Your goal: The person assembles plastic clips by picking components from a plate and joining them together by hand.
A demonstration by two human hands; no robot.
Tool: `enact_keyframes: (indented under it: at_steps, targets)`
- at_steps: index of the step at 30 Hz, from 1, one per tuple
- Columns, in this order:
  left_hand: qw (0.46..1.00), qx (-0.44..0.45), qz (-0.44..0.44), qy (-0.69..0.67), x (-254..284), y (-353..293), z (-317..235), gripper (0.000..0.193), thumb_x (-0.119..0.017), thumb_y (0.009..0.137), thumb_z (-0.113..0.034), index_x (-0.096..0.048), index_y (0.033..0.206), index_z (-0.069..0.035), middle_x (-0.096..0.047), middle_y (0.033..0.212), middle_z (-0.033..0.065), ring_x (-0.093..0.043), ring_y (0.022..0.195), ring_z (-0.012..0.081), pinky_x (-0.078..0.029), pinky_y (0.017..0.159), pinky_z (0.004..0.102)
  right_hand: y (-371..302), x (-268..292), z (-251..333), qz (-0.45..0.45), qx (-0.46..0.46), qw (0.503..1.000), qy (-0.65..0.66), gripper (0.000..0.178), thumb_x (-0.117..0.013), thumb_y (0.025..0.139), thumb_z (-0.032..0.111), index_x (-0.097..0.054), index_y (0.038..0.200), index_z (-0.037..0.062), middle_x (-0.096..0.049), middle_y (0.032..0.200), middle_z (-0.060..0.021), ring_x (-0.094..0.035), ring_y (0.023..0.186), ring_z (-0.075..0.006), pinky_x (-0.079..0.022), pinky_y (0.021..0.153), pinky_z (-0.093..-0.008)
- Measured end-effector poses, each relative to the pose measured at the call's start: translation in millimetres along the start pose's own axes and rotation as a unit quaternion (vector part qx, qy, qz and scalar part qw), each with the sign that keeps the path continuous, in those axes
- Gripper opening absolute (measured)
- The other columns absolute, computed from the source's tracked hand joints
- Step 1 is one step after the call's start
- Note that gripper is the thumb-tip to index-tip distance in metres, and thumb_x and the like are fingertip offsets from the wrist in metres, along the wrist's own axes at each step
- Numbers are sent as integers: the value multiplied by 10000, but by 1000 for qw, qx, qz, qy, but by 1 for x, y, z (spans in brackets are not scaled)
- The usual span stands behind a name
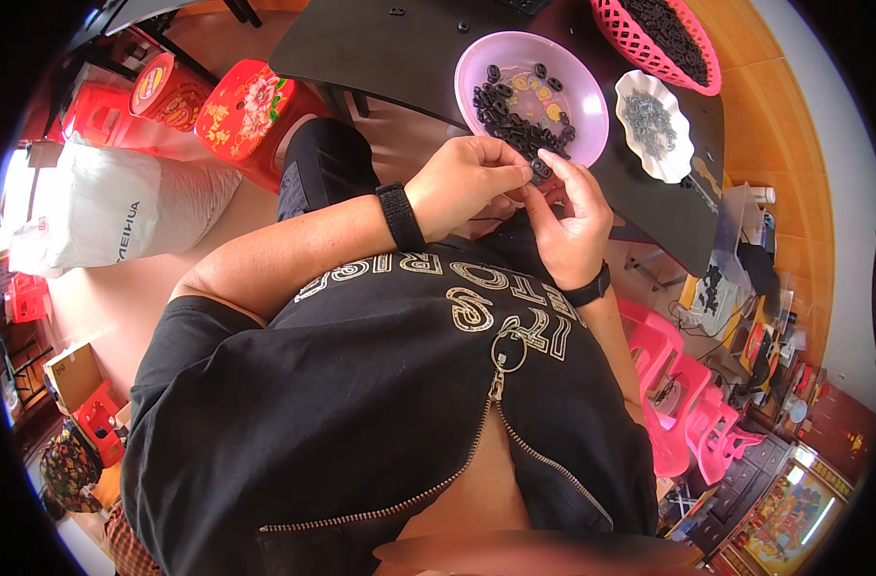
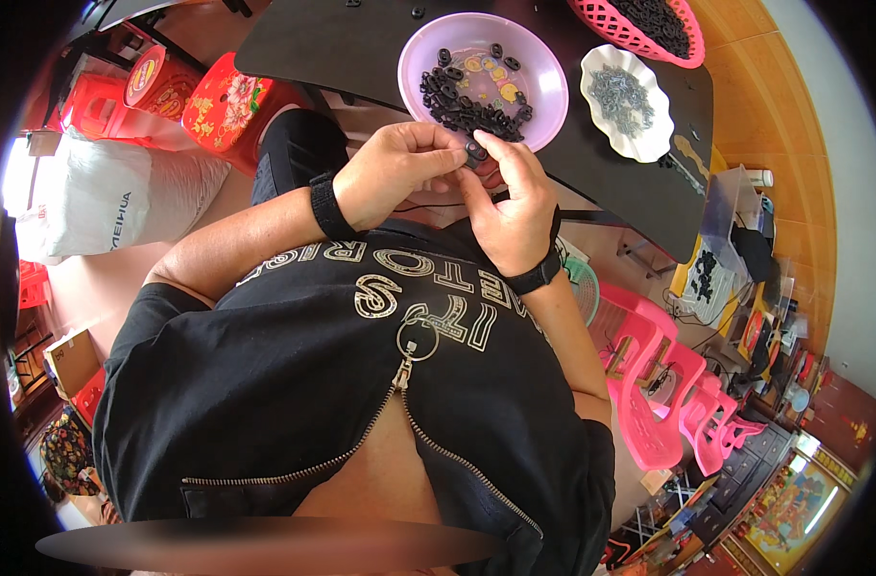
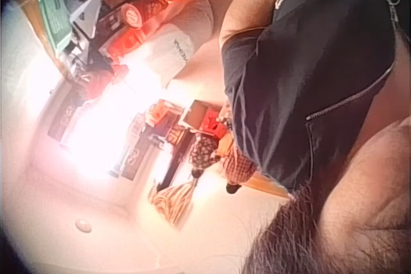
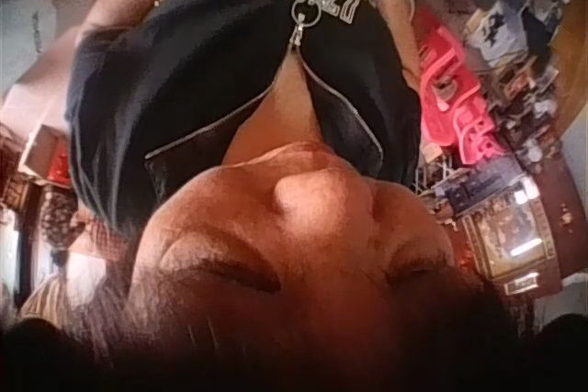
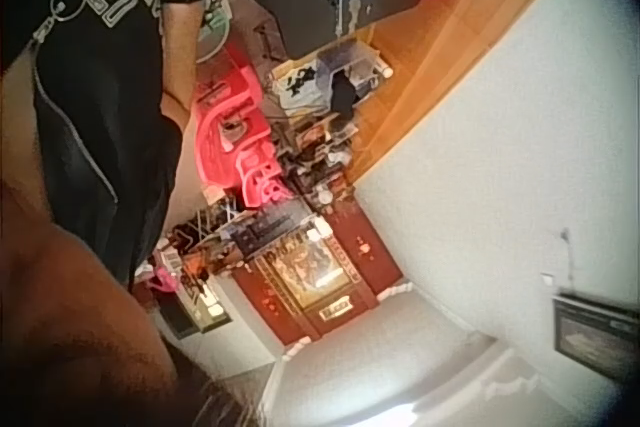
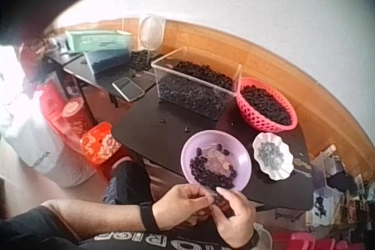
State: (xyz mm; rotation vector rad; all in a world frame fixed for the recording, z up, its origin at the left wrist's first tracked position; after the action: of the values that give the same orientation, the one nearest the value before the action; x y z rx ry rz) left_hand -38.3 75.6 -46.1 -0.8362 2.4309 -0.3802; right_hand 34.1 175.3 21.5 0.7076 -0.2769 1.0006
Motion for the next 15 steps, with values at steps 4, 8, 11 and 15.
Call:
enact_keyframes:
  at_steps: [4,8,11,15]
  targets:
    - [1000,2,19,8,-1,0,2,147,-625,915,-150,-634,990,-23,-625,873,4,-562,720,41,-501,671,179,0,0,3,7,-18,1000,10,360,-720,739,-34,-639,1086,22,-608,818,-78,-596,634,-150,-485,600,-266]
    - [999,15,32,5,-4,-3,1,157,-624,920,-163,-634,992,-24,-625,872,-1,-561,712,35,-497,667,172,0,2,3,-1,-13,1000,9,349,-721,740,-35,-641,1076,19,-609,810,-76,-588,623,-147,-480,584,-263]
    - [1000,2,10,2,-1,-1,0,171,-622,926,-178,-637,999,-25,-625,866,-6,-559,707,29,-494,663,166,0,1,6,-3,-8,1000,6,351,-720,740,-37,-642,1077,23,-607,807,-75,-593,629,-148,-484,583,-264]
    - [1000,9,9,-3,-1,-1,0,186,-615,935,-189,-639,1017,-23,-629,865,-3,-559,707,27,-492,660,159,1,-2,10,16,-10,1000,11,356,-727,738,-29,-643,1078,31,-600,792,-74,-601,635,-153,-489,576,-266]
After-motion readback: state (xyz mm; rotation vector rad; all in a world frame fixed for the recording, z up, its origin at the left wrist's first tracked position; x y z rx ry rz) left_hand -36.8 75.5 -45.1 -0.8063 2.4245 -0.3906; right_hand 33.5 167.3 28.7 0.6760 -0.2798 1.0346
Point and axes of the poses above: each hand's wrist, its own y-axis towards the middle knuckle, its own x-axis out of the back of the hand, z = x × y, the point moved 9 cm from there along y, towards the middle knuckle
